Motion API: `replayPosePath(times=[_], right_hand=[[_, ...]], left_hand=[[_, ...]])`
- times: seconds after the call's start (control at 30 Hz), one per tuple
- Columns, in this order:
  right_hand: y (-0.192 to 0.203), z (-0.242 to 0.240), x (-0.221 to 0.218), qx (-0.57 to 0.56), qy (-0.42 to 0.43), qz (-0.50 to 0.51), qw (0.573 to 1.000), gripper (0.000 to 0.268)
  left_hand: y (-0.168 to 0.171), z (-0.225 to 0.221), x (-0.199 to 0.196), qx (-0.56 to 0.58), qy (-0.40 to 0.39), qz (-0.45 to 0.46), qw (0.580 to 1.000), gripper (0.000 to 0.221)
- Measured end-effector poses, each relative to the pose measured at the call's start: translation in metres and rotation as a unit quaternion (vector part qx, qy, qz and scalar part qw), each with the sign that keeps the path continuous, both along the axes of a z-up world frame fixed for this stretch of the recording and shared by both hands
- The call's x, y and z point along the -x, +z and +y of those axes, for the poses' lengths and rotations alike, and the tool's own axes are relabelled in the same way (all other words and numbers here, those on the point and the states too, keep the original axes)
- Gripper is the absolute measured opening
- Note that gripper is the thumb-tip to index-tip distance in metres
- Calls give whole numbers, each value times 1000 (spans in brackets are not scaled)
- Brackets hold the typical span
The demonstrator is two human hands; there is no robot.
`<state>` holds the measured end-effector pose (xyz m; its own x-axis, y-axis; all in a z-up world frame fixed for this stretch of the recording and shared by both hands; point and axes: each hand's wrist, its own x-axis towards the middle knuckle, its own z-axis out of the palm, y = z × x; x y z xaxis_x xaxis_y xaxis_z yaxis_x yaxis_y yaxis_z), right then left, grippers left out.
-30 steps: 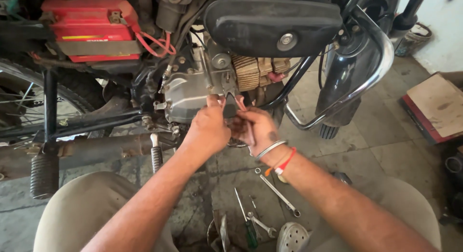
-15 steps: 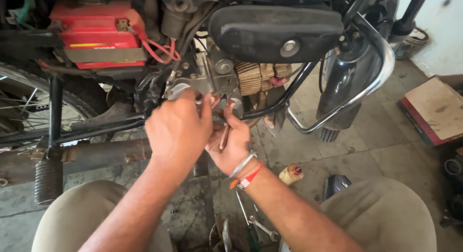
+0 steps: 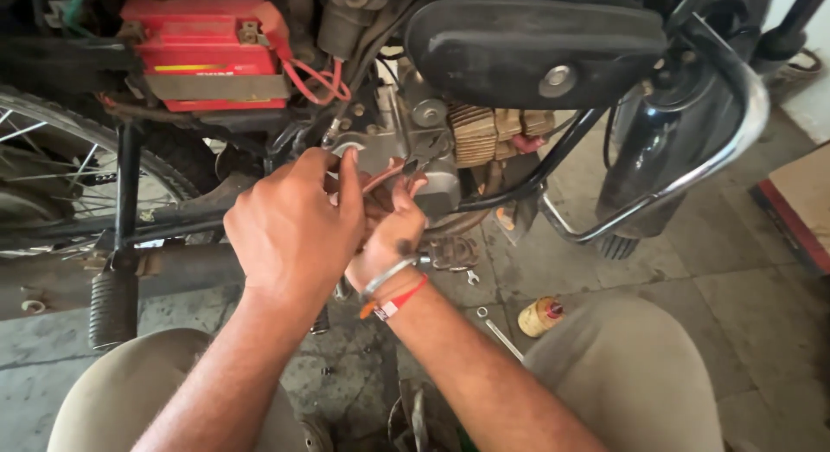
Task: Pouring engine oil into a motorcycle and performing various repairs and adjustments on the engine using hand tools.
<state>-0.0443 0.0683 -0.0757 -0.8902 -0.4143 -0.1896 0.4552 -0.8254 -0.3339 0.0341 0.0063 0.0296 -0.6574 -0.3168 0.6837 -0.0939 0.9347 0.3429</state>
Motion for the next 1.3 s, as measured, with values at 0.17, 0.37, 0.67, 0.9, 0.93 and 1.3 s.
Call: replayPosePath(times=[0.17, 0.37, 0.67, 0.9, 0.93, 1.3], right_hand=[[-31, -28, 28, 59, 35, -16, 997, 63], [-33, -50, 43, 103, -45, 7, 994, 52], [-57, -76, 63, 130, -53, 36, 989, 52], [-57, -88, 70, 147, -69, 46, 986, 52], [-50, -89, 67, 155, -77, 7, 985, 51], [-75, -109, 85, 102, -118, 59, 986, 40]], left_hand=[[1, -6, 2, 2, 18, -34, 999, 37], [-2, -12, 8, -18, 22, -30, 999, 37], [-3, -16, 14, -18, 3, -7, 1000, 34], [-7, -22, 18, -14, 13, 8, 1000, 31], [-8, -23, 18, -8, 15, 13, 1000, 30], [-7, -35, 29, 10, 30, -11, 999, 38]])
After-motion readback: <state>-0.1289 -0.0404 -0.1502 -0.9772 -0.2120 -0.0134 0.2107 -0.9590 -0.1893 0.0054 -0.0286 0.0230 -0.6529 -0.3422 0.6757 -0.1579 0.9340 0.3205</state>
